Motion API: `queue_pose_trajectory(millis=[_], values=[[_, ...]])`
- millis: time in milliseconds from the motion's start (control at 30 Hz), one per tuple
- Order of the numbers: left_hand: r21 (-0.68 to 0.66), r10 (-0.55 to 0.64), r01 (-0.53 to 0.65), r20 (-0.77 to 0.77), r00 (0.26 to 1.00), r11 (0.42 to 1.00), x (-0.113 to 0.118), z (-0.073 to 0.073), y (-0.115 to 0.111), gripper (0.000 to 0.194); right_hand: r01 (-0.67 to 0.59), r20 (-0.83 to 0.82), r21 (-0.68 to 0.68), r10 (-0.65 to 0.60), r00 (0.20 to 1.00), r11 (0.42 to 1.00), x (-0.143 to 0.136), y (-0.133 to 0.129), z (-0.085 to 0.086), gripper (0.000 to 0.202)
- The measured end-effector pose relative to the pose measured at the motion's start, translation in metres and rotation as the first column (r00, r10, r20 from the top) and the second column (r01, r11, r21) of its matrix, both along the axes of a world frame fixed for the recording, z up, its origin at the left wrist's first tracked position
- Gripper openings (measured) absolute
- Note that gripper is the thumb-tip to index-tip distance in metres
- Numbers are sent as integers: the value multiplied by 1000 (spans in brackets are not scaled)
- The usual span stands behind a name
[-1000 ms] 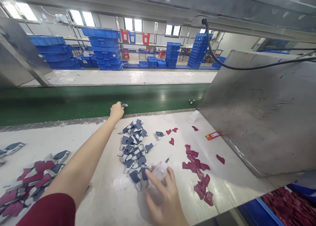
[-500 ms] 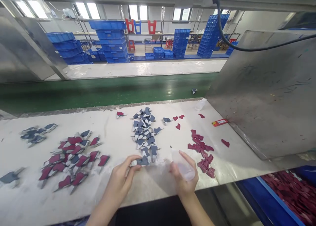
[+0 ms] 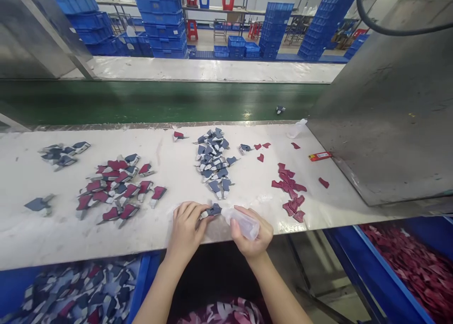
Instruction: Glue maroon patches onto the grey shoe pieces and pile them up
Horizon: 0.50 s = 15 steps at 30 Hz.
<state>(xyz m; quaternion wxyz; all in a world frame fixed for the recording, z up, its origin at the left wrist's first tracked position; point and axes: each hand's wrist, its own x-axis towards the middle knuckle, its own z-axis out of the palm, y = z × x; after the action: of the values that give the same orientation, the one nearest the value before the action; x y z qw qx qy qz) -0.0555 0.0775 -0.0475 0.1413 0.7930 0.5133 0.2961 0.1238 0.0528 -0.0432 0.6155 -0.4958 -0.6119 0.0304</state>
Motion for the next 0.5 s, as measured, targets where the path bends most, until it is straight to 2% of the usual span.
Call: queue_pose_trajectory(millis=[500], values=[[-36,9,-9,4,1000,999,1,2,1,11,-54,-6,-40,54,999,998,1,1,1,20]])
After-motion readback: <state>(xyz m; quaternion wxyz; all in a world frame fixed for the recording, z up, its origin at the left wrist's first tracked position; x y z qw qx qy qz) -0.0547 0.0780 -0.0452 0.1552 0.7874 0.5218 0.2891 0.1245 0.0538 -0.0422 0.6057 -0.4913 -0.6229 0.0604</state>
